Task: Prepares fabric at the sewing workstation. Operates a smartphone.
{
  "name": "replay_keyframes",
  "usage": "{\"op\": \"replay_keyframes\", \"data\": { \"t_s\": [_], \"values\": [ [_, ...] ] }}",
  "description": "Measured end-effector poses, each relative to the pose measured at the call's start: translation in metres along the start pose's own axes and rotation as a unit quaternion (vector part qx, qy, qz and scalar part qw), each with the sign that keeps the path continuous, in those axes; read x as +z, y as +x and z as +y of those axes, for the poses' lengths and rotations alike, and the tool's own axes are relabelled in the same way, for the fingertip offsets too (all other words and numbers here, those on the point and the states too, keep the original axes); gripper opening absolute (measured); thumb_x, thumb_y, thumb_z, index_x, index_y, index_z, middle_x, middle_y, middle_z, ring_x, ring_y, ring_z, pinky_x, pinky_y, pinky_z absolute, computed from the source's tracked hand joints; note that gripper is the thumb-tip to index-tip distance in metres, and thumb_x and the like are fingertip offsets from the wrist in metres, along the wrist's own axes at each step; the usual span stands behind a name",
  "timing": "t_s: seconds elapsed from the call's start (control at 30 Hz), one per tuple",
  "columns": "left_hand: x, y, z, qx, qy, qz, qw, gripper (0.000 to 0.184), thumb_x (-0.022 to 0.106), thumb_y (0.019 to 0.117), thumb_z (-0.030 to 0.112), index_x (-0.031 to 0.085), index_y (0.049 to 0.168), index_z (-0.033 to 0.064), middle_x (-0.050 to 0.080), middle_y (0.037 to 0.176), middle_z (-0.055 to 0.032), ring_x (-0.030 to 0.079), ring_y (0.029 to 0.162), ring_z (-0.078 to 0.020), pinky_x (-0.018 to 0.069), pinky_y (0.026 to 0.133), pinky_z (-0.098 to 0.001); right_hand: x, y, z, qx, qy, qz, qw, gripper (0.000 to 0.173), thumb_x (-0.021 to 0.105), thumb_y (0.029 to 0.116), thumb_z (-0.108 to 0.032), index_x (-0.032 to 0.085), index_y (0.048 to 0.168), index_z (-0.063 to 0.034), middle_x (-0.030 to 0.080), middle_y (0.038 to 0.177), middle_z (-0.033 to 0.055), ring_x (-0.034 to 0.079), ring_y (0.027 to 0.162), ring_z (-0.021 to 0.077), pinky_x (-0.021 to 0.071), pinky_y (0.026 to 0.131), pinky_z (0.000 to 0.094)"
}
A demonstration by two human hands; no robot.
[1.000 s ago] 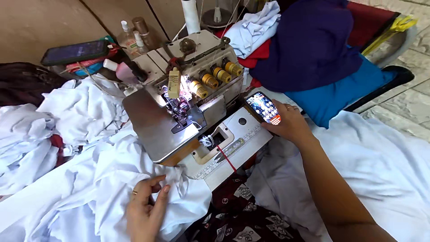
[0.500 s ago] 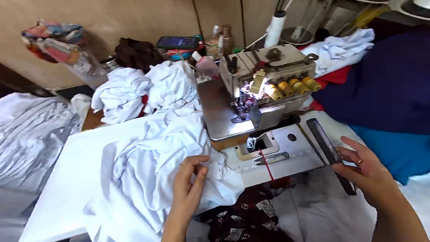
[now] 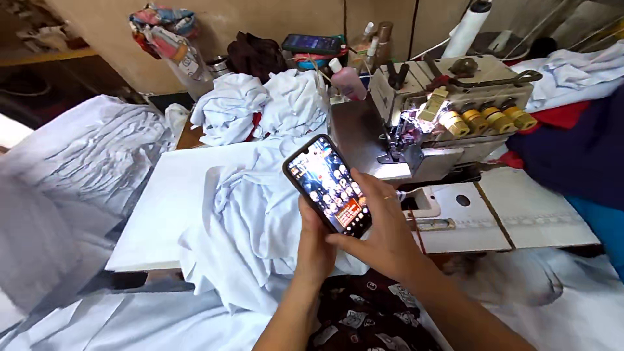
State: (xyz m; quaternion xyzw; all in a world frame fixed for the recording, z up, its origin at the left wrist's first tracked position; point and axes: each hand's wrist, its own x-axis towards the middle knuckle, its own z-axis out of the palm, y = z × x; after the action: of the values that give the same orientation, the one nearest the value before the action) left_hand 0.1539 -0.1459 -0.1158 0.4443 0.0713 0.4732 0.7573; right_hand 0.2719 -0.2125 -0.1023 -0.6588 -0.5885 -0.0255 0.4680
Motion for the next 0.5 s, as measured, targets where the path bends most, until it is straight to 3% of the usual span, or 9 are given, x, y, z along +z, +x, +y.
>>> {"op": "replay_keyframes", "data": {
  "t_s": [0.07, 0.17, 0.33, 0.5],
  "values": [
    [-0.014, 0.008, 0.008, -0.020, 0.003, 0.036, 0.999, 0.084, 0.053, 0.0911, 0.072, 0.030, 0.149, 0.0154, 0.068, 0.126, 0.0012, 0.068, 0.114, -0.0139, 0.0576, 0.098, -0.0379, 0.008, -0.001, 0.003, -0.017, 0.043, -0.037, 0.998, 0.093, 0.069, 0.0823, -0.066, 0.050, 0.150, -0.0046, 0.053, 0.148, 0.0225, 0.054, 0.131, 0.0361, 0.0464, 0.106, 0.0534],
    [-0.036, 0.015, 0.007, -0.033, 0.002, 0.066, 0.997, 0.076, 0.051, 0.0923, 0.072, 0.043, 0.143, 0.0166, 0.071, 0.119, -0.0010, 0.070, 0.109, -0.0161, 0.0587, 0.094, -0.0393, 0.014, -0.011, 0.020, -0.046, 0.090, -0.076, 0.992, 0.074, 0.067, 0.0896, -0.060, 0.059, 0.142, -0.0079, 0.051, 0.149, 0.0221, 0.054, 0.133, 0.0303, 0.0481, 0.107, 0.0454],
    [-0.059, 0.018, -0.017, -0.020, 0.028, 0.086, 0.996, 0.070, 0.045, 0.0954, 0.072, 0.043, 0.143, 0.0201, 0.071, 0.119, 0.0019, 0.070, 0.109, -0.0135, 0.0588, 0.094, -0.0380, 0.015, -0.032, 0.042, -0.109, -0.005, -0.090, 0.990, 0.044, 0.059, 0.0977, -0.056, 0.070, 0.122, -0.0205, 0.056, 0.144, 0.0215, 0.054, 0.132, 0.0347, 0.0458, 0.104, 0.0514],
    [-0.062, 0.019, -0.024, -0.013, 0.042, 0.109, 0.993, 0.078, 0.051, 0.0899, 0.076, 0.043, 0.142, 0.0186, 0.071, 0.117, 0.0013, 0.070, 0.106, -0.0137, 0.0602, 0.091, -0.0383, 0.023, -0.041, 0.046, -0.134, -0.058, -0.086, 0.986, 0.044, 0.052, 0.1006, -0.058, 0.068, 0.127, -0.0269, 0.056, 0.146, 0.0160, 0.048, 0.139, 0.0313, 0.0393, 0.111, 0.0491]
  ]
}}
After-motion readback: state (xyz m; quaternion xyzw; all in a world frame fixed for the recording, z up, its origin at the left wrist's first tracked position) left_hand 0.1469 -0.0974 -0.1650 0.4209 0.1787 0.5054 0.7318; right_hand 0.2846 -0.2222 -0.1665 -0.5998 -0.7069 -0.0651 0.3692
